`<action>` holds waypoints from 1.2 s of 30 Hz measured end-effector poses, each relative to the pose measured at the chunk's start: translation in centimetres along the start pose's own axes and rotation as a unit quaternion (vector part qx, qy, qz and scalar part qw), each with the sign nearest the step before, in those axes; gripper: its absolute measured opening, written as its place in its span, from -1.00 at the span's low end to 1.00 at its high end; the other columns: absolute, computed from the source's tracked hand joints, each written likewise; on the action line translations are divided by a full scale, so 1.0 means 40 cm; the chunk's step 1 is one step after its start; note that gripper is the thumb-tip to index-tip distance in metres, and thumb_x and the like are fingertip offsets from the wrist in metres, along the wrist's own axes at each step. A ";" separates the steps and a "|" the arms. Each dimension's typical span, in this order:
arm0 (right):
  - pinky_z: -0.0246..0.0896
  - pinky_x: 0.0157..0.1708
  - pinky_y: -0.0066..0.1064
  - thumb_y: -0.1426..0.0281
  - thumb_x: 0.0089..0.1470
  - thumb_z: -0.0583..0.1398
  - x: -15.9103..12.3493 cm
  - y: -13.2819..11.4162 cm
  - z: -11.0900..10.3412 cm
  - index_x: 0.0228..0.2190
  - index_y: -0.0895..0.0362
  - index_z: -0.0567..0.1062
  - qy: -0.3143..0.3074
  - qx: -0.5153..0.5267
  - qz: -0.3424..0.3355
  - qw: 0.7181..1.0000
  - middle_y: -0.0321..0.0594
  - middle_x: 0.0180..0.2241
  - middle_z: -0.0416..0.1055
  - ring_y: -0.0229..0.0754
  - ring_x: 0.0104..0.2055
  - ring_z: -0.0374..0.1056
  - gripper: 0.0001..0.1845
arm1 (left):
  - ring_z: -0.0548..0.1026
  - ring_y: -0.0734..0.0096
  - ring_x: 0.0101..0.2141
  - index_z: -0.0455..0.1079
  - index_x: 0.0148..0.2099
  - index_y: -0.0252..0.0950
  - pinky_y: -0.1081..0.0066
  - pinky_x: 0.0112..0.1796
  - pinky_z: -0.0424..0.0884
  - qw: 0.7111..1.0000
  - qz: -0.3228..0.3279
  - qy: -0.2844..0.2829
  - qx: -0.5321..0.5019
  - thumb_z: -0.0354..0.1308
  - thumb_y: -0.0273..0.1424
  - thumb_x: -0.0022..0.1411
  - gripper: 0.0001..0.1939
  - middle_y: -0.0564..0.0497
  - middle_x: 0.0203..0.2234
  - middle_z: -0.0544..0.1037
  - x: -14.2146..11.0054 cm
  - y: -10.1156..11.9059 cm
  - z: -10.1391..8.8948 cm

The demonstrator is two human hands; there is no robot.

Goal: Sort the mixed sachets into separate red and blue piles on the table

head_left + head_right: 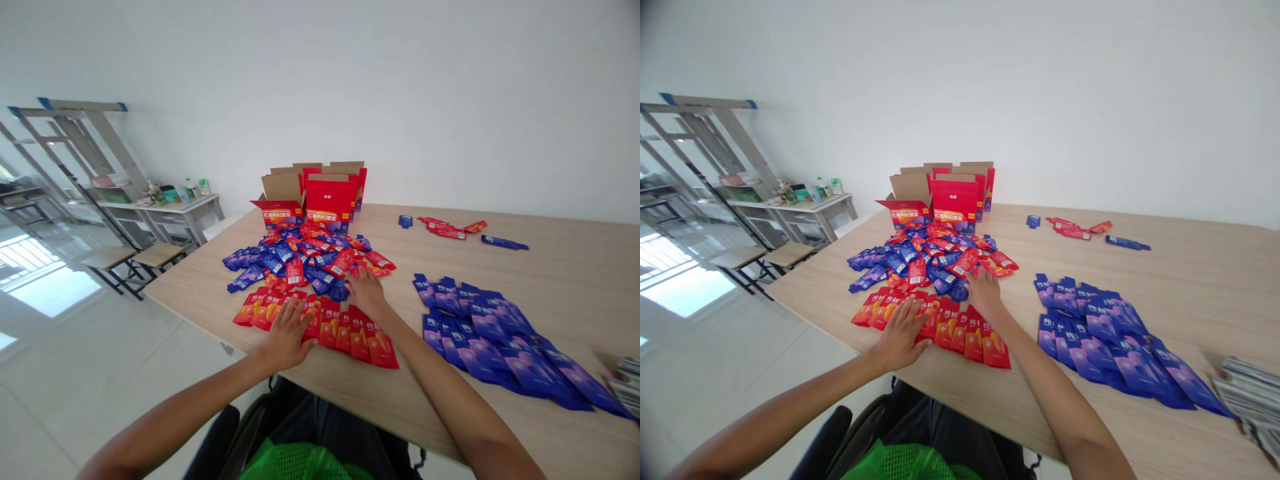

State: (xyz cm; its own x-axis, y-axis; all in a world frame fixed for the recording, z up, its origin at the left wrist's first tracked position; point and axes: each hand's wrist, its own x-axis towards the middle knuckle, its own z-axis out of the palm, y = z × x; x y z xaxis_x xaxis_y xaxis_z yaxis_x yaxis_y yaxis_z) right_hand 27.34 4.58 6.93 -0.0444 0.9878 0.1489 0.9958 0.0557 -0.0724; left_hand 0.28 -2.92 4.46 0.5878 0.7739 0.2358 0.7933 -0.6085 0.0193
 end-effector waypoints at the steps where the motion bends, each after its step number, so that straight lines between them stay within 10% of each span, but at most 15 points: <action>1: 0.11 0.23 -0.02 0.22 0.41 0.05 0.005 0.020 0.006 0.29 0.00 0.41 -0.024 -0.008 0.007 1.000 0.15 0.38 0.17 0.20 0.31 0.24 -0.50 | -0.06 -0.26 0.44 0.27 0.38 -0.37 -0.21 0.35 0.05 1.000 0.021 0.002 -0.008 0.09 -0.01 0.40 -0.30 -0.34 0.42 0.11 -0.001 -0.004 0.003; 7: 0.28 0.08 -0.08 0.08 0.44 -0.07 0.018 0.078 0.041 0.30 -0.07 0.40 -0.073 0.021 -0.012 0.997 0.19 0.28 0.28 0.17 0.17 0.40 -0.44 | -0.06 -0.14 0.45 0.07 0.49 -0.26 -0.19 0.35 0.08 0.974 0.193 -0.086 -0.085 0.02 -0.01 0.45 -0.27 -0.24 0.43 0.13 0.002 -0.011 0.006; 18: 0.31 -0.08 -0.22 0.07 0.40 0.05 0.015 0.071 0.027 0.06 0.06 0.50 -0.076 0.035 -0.023 0.996 0.13 0.08 0.40 0.07 -0.02 0.47 -0.55 | 0.20 -0.14 0.37 0.31 0.34 -0.41 -0.16 0.33 0.18 0.980 0.152 -0.061 -0.114 0.09 -0.03 0.42 -0.34 -0.34 0.29 0.36 0.003 -0.018 0.016; 23: 0.25 -0.16 -0.31 0.42 0.32 0.12 0.017 0.089 0.007 0.11 0.18 0.39 -0.031 0.069 0.024 0.997 0.12 -0.01 0.47 0.01 -0.07 0.47 -0.65 | 0.23 -0.07 0.36 0.35 0.29 -0.39 -0.10 0.34 0.19 0.983 0.130 -0.054 -0.119 0.06 -0.11 0.46 -0.45 -0.30 0.24 0.43 -0.001 -0.030 0.015; 30: 0.28 -0.09 -0.28 0.36 0.29 0.03 0.019 0.039 -0.046 -0.11 0.12 0.47 0.102 0.332 -0.053 0.936 -0.07 -0.20 0.57 -0.03 -0.13 0.48 -0.74 | 0.21 -0.13 0.36 0.18 0.42 -0.31 -0.20 0.33 0.15 0.971 0.037 0.003 -0.235 0.21 0.09 0.30 -0.16 -0.34 0.33 0.29 0.005 -0.011 0.006; 33: 0.30 0.02 -0.24 0.19 0.32 0.04 -0.015 -0.062 -0.051 -0.13 0.07 0.50 0.124 0.475 -0.089 0.867 -0.11 -0.09 0.58 -0.03 -0.01 0.46 -0.69 | 0.46 0.02 0.17 0.14 0.40 -0.28 -0.06 0.19 0.40 0.898 -0.066 0.071 -0.429 0.20 0.08 0.30 -0.19 -0.30 0.18 0.45 0.038 0.019 0.008; 36: 0.31 0.07 -0.20 0.09 0.32 0.06 -0.069 -0.152 -0.043 -0.10 0.06 0.51 0.125 0.546 -0.069 0.826 -0.11 -0.05 0.58 -0.03 0.02 0.45 -0.63 | 0.58 0.24 -0.27 0.28 0.17 -0.31 0.18 -0.19 0.58 0.733 -0.127 0.046 -0.667 0.22 0.23 0.17 -0.19 -0.11 -0.22 0.56 0.086 0.047 0.001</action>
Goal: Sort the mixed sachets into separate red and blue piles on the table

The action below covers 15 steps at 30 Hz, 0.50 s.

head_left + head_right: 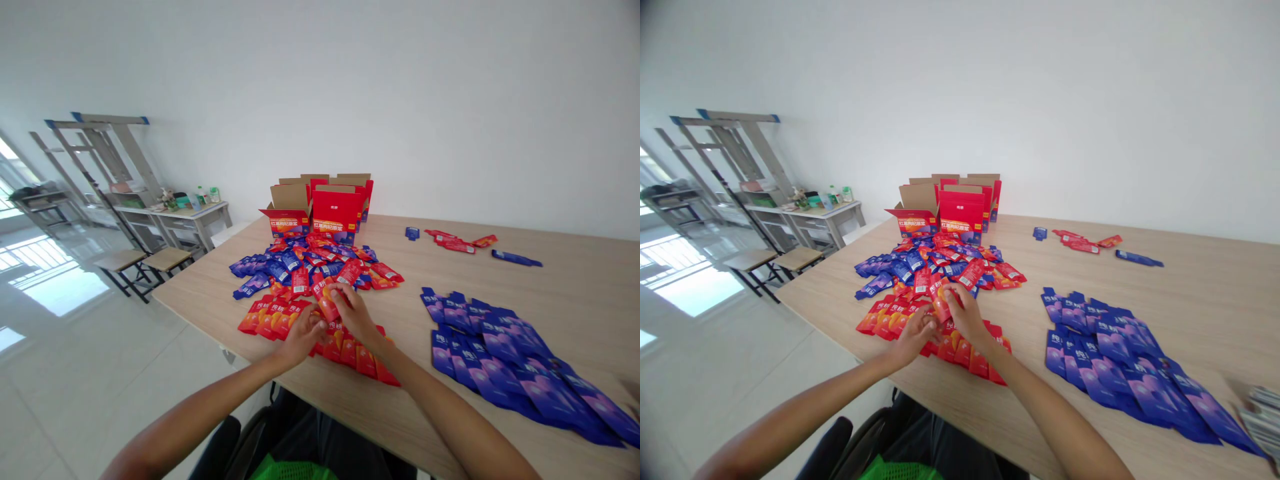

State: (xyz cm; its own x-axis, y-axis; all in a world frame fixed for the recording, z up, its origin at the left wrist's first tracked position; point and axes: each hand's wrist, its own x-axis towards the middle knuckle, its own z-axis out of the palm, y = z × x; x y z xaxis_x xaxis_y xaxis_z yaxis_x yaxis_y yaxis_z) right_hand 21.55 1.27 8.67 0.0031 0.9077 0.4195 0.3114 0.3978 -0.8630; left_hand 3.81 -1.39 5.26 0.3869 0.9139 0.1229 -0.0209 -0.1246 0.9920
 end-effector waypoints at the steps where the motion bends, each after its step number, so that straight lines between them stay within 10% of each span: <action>1: 0.32 0.07 -0.19 0.07 0.32 0.07 -0.018 -0.009 0.017 -0.08 0.06 0.51 0.008 0.007 0.009 1.000 -0.10 -0.04 0.57 -0.03 0.02 0.46 -0.61 | 0.57 0.30 -0.34 0.32 0.05 -0.31 0.25 -0.26 0.57 0.999 -0.019 -0.009 -0.039 0.22 0.25 0.15 -0.24 -0.06 -0.29 0.54 0.011 0.006 0.009; 10: 0.34 0.03 -0.14 0.25 0.38 0.02 -0.062 -0.001 0.033 0.25 0.08 0.37 -0.155 -0.154 -0.051 0.974 -0.02 -0.08 0.59 0.04 -0.02 0.49 -0.51 | 0.34 0.54 -0.65 0.15 -0.17 -0.23 0.50 -0.63 0.30 0.997 -0.038 0.022 -0.069 0.27 0.20 0.15 -0.36 0.20 -0.56 0.38 -0.003 0.012 0.005; 15: 0.34 -0.08 -0.27 0.26 0.38 0.05 -0.065 -0.006 0.045 0.01 0.01 0.49 -0.147 -0.096 -0.040 0.984 -0.15 -0.15 0.60 -0.04 -0.11 0.51 -0.71 | 0.21 0.58 -0.71 0.12 -0.10 -0.23 0.52 -0.66 0.15 0.997 -0.013 0.055 -0.043 0.25 0.19 0.17 -0.35 0.25 -0.63 0.33 -0.007 0.000 0.002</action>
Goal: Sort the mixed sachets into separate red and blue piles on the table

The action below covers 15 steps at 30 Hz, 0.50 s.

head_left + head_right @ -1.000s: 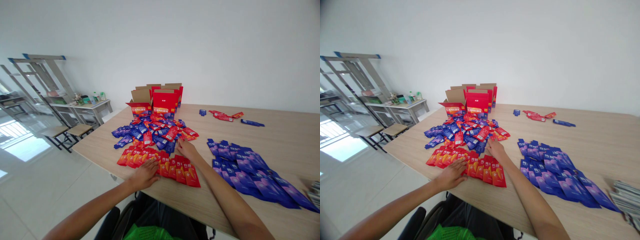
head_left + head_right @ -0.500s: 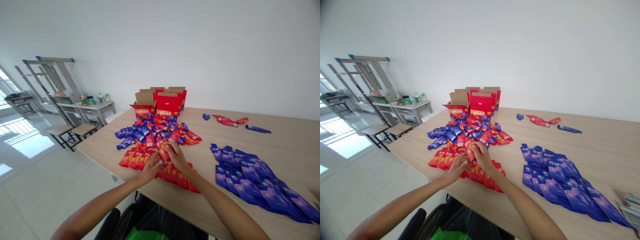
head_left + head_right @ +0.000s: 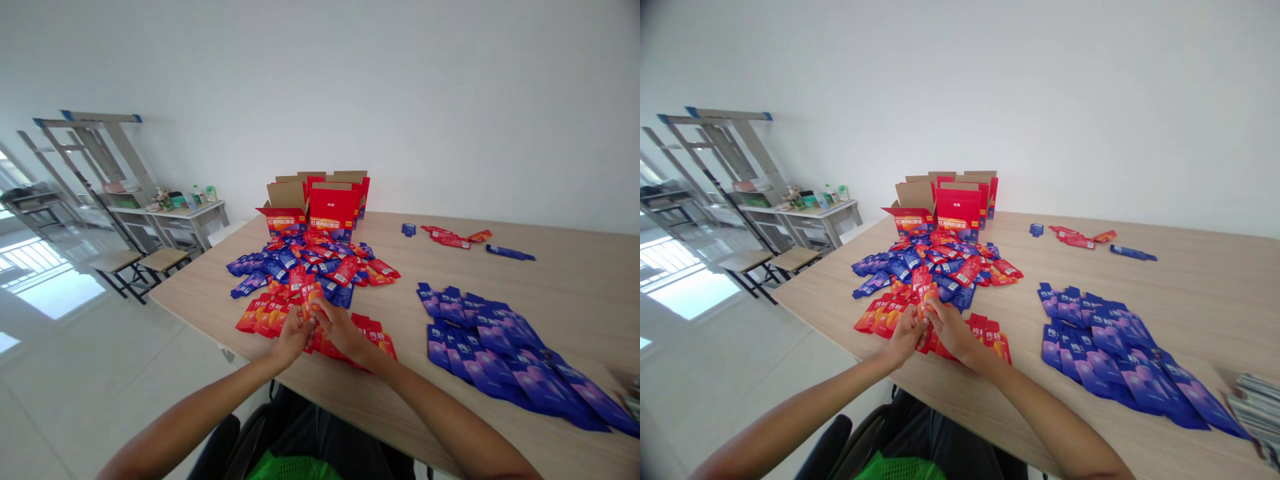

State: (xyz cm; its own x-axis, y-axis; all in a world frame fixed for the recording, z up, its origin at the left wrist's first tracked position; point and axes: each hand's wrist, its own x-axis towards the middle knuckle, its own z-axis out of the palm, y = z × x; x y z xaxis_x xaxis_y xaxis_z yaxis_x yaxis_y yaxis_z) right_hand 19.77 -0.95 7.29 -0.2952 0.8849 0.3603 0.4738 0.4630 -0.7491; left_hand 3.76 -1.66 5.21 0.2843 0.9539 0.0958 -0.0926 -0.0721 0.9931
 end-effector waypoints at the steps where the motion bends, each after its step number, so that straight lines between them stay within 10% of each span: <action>1: 0.34 -0.11 -0.28 0.27 0.36 0.07 0.001 -0.002 -0.003 -0.06 0.01 0.49 0.008 0.014 0.006 1.000 -0.17 -0.18 0.59 -0.06 -0.14 0.51 -0.76 | 0.21 0.57 -0.72 0.12 -0.03 -0.24 0.51 -0.66 0.14 1.000 0.002 0.008 0.007 0.24 0.17 0.20 -0.34 0.27 -0.63 0.32 -0.001 0.000 0.000; 9: 0.14 -0.63 -0.45 0.20 0.25 0.17 0.013 0.016 -0.068 -0.37 -0.01 0.27 -0.152 0.141 0.168 0.964 -0.44 -0.64 0.34 -0.22 -0.65 0.28 -0.78 | 0.49 0.12 0.06 0.25 0.31 -0.33 0.05 0.10 0.43 0.911 0.173 0.015 0.375 -0.05 -0.12 0.49 -0.49 -0.23 0.05 0.52 -0.029 0.007 -0.024; 15: 0.04 -0.68 -0.48 0.12 0.11 0.32 0.003 0.044 -0.075 -0.42 0.00 0.34 -0.234 0.130 0.178 0.947 -0.43 -0.68 0.38 -0.27 -0.69 0.25 -0.69 | 0.43 0.03 0.00 0.36 0.27 -0.31 0.03 0.03 0.42 0.809 0.200 -0.073 0.549 0.09 -0.09 0.44 -0.48 -0.18 -0.04 0.54 -0.034 0.013 -0.055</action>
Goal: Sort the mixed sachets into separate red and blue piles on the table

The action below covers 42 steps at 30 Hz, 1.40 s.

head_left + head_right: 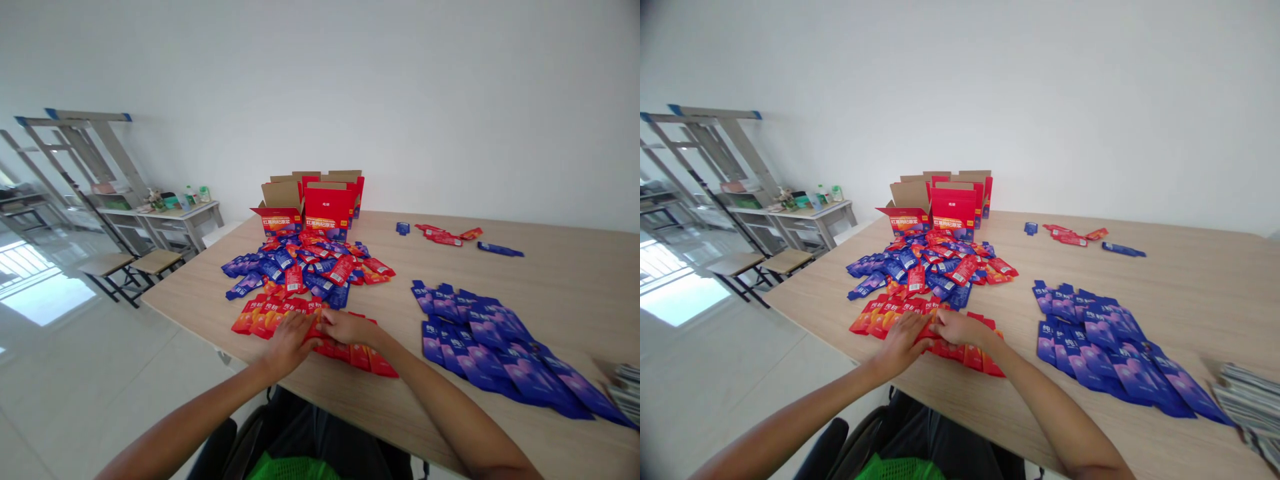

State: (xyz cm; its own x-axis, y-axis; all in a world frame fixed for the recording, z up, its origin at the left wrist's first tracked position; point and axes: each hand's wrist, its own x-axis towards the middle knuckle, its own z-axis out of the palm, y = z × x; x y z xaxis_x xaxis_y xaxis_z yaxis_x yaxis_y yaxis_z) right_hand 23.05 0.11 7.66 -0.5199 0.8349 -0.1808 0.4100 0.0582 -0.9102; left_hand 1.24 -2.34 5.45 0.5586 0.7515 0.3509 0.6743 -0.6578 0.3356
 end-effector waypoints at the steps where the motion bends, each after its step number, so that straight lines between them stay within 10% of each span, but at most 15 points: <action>1: 0.02 -0.68 -0.49 0.12 0.08 0.34 0.001 0.005 0.001 -0.44 0.01 0.36 -0.003 -0.008 -0.006 1.000 -0.44 -0.68 0.38 -0.28 -0.69 0.25 -0.68 | 0.42 0.03 0.00 0.35 0.28 -0.31 0.04 0.02 0.41 1.000 0.009 -0.017 0.022 0.10 -0.08 0.44 -0.47 -0.18 -0.06 0.53 -0.001 -0.001 -0.005; 6: 0.05 -0.61 -0.47 0.13 0.11 0.32 -0.001 0.012 0.009 -0.43 0.03 0.46 -0.064 -0.068 0.002 0.996 -0.41 -0.65 0.41 -0.27 -0.64 0.25 -0.73 | 0.39 0.02 0.00 0.41 0.22 -0.26 0.07 0.00 0.40 0.991 0.039 -0.078 0.106 0.12 0.01 0.38 -0.45 -0.18 -0.06 0.49 -0.016 -0.004 -0.009; 15: 0.12 -0.36 -0.41 0.17 0.39 0.09 -0.015 -0.038 -0.031 -0.24 0.13 0.56 0.030 -0.322 -0.006 0.946 -0.18 -0.31 0.57 -0.17 -0.31 0.40 -0.65 | 0.22 -0.23 0.30 0.40 0.30 -0.12 -0.21 0.25 0.24 0.989 0.044 -0.044 0.137 0.22 0.16 0.23 -0.27 -0.22 0.33 0.29 -0.054 -0.041 0.018; 21: 0.29 -0.06 -0.31 0.35 0.42 -0.04 0.022 0.040 -0.190 -0.03 0.18 0.53 0.252 -0.429 0.046 0.866 0.05 -0.01 0.55 -0.02 0.00 0.48 -0.62 | 0.19 0.00 0.35 0.31 0.37 -0.15 -0.10 0.29 0.24 0.990 -0.007 0.126 0.062 -0.13 -0.06 0.50 -0.45 -0.17 0.35 0.27 -0.056 -0.139 -0.005; 27: -0.03 0.35 0.16 0.36 0.35 -0.03 0.050 0.259 -0.287 0.34 0.23 0.25 0.312 -0.492 0.032 0.812 0.19 0.41 0.14 0.16 0.45 0.06 -0.41 | 0.25 0.15 0.32 0.36 0.27 -0.26 0.06 0.36 0.15 0.929 -0.256 0.266 -0.010 -0.36 0.00 0.50 -0.33 -0.18 0.27 0.37 -0.044 -0.369 -0.083; 34: 0.20 0.26 0.05 0.40 0.36 -0.06 0.104 0.281 -0.254 0.32 0.14 0.33 0.306 -0.420 -0.083 0.850 0.11 0.25 0.38 0.10 0.29 0.29 -0.43 | 0.50 0.11 0.11 0.14 0.41 -0.41 0.15 0.14 0.42 0.888 -0.421 0.183 -0.012 -0.15 -0.05 0.43 -0.30 -0.27 0.12 0.52 -0.060 -0.561 -0.138; 42: 0.20 0.23 0.10 0.37 0.30 0.17 0.129 0.171 -0.151 0.36 -0.18 0.29 0.144 -0.474 -0.008 0.869 -0.01 0.44 0.08 0.23 0.37 0.18 -0.36 | 0.18 -0.29 0.30 0.42 0.26 -0.17 -0.19 0.25 0.13 0.876 -0.470 0.083 0.075 0.06 0.11 0.23 -0.30 -0.18 0.29 0.36 -0.004 -0.551 -0.134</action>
State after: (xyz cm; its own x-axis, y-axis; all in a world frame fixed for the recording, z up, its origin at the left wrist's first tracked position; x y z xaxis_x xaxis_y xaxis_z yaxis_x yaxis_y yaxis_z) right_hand 27.68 8.11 2.75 -0.3787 0.9239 0.0538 0.9079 0.3822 -0.1721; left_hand -16.31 11.78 2.68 -0.3460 0.9320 0.1080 0.8619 0.2703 0.4291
